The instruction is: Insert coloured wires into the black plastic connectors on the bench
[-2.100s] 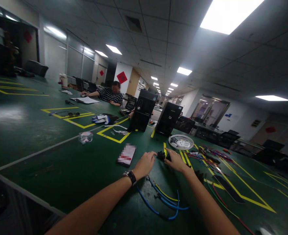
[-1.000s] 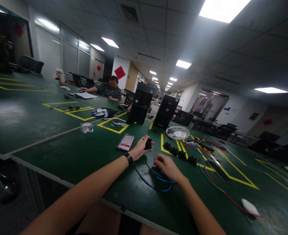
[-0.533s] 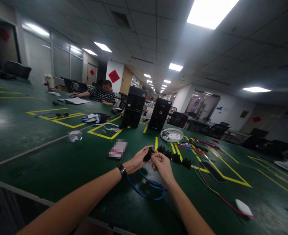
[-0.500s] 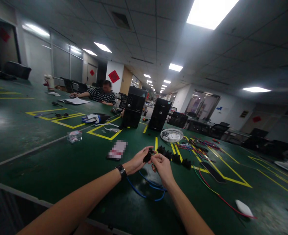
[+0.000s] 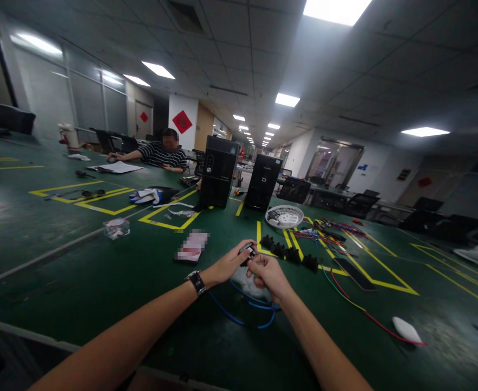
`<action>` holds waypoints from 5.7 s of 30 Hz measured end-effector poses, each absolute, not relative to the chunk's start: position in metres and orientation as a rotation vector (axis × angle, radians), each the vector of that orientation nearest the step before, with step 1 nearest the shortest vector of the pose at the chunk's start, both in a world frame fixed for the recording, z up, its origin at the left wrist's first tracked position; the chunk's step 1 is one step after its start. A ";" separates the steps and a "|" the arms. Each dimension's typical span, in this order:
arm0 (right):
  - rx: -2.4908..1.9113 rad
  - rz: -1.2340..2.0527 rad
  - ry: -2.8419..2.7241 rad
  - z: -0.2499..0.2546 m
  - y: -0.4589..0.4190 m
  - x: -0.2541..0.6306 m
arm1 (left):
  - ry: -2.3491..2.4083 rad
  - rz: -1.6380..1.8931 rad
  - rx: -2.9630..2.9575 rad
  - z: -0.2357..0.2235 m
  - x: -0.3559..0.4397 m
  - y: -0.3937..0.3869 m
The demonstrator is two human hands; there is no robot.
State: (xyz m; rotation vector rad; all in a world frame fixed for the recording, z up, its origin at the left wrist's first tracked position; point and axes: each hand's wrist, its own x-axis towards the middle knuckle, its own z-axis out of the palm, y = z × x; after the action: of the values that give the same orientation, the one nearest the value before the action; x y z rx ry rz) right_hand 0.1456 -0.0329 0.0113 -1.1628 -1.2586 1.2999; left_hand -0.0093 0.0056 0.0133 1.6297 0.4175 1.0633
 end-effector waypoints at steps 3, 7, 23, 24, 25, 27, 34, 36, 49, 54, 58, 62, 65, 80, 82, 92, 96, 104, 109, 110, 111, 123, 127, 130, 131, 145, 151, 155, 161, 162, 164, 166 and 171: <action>-1.183 1.274 -1.302 0.009 -0.031 0.147 | 0.434 1.090 1.700 0.012 -0.009 0.006; -1.294 1.157 -1.449 0.004 -0.029 0.147 | 0.524 1.139 1.801 0.009 -0.009 0.008; -1.228 0.210 -1.988 0.033 -0.037 0.155 | 0.732 1.465 1.548 0.007 0.008 0.014; -1.235 0.188 -2.004 0.032 -0.038 0.156 | 0.745 1.472 1.565 0.006 0.009 0.015; -1.244 0.172 -2.018 0.031 -0.037 0.157 | 0.757 1.471 1.589 0.005 0.009 0.016; -1.251 0.152 -2.027 0.027 -0.037 0.156 | 0.769 1.459 1.631 0.003 0.007 0.016; -1.228 0.256 -1.903 0.014 -0.031 0.143 | 0.684 1.392 1.487 -0.001 0.008 0.014; -1.229 0.289 -1.880 0.012 -0.029 0.141 | 0.679 1.396 1.407 -0.001 0.010 0.014; -1.210 0.298 -1.959 0.008 -0.032 0.146 | 0.725 1.308 1.403 0.004 0.005 0.012; -1.198 0.309 -1.899 0.011 -0.033 0.147 | 0.810 1.316 1.408 -0.001 0.001 0.018; -1.229 0.281 -1.618 0.023 -0.034 0.155 | 0.878 1.467 1.350 -0.001 -0.014 0.035; -1.229 0.316 -1.696 0.025 -0.038 0.149 | 0.743 1.433 1.010 0.003 -0.021 0.040; -1.201 0.320 -1.868 0.019 -0.043 0.137 | 0.651 1.367 0.955 0.006 -0.014 0.032; -1.331 0.226 -1.986 0.011 -0.043 0.132 | 0.525 1.307 0.989 0.008 0.000 0.016; -1.348 0.214 -1.997 0.011 -0.044 0.132 | 0.500 1.297 0.993 0.007 0.001 0.015; -1.376 0.208 -2.038 0.013 -0.042 0.136 | 0.467 1.188 1.389 0.004 -0.006 0.017; -1.376 0.215 -2.092 0.014 -0.042 0.137 | 0.458 1.184 1.555 0.003 -0.008 0.019; -1.355 0.343 -2.061 0.001 -0.040 0.135 | 0.585 1.270 1.620 0.005 -0.010 0.022; -1.282 0.396 -2.201 0.026 -0.046 0.139 | 0.634 1.418 1.738 0.008 -0.014 0.017; -1.271 0.385 -2.194 0.032 -0.048 0.141 | 0.631 1.452 1.713 0.011 -0.010 0.017; -1.259 0.365 -2.160 0.038 -0.049 0.142 | 0.621 1.494 1.656 0.017 -0.004 0.018; -1.563 0.173 -1.994 0.013 -0.026 0.181 | 1.154 1.298 1.546 0.028 -0.003 0.138; -1.593 -0.001 -2.138 0.002 -0.026 0.177 | 1.220 1.143 1.600 -0.002 0.022 0.151; -1.477 -0.086 -2.144 0.005 -0.034 0.170 | 1.274 1.084 1.610 -0.014 0.041 0.161; -1.452 -0.062 -2.175 0.006 -0.036 0.166 | 1.287 1.079 1.618 -0.015 0.044 0.166; -1.433 0.106 -2.272 -0.008 -0.047 0.130 | 0.809 0.922 2.145 0.004 0.107 0.176; -1.537 0.045 -1.855 0.003 -0.033 0.157 | 0.778 0.853 2.200 0.008 0.113 0.162; -1.471 0.195 -1.568 0.007 -0.020 0.173 | 0.802 1.001 2.046 0.010 0.081 0.130; -1.297 0.333 -1.528 0.003 -0.016 0.173 | 0.587 1.143 1.250 0.013 0.038 0.056; -1.281 0.323 -1.561 0.003 -0.017 0.171 | 0.584 1.145 1.193 0.012 0.032 0.046; -1.263 0.287 -1.620 0.002 -0.021 0.166 | 0.619 1.170 1.131 0.009 0.023 0.032; -1.254 0.254 -1.660 0.001 -0.025 0.161 | 0.646 1.199 1.118 0.006 0.016 0.024; -1.308 0.193 -1.755 0.002 -0.031 0.152 | 0.619 1.147 1.064 0.000 0.013 0.020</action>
State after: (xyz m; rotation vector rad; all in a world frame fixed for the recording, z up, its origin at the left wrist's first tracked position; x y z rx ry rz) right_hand 0.1516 -0.0310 0.0016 -1.3081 -1.7553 0.1934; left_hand 0.0133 0.0199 0.0001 1.0639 0.6193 1.1467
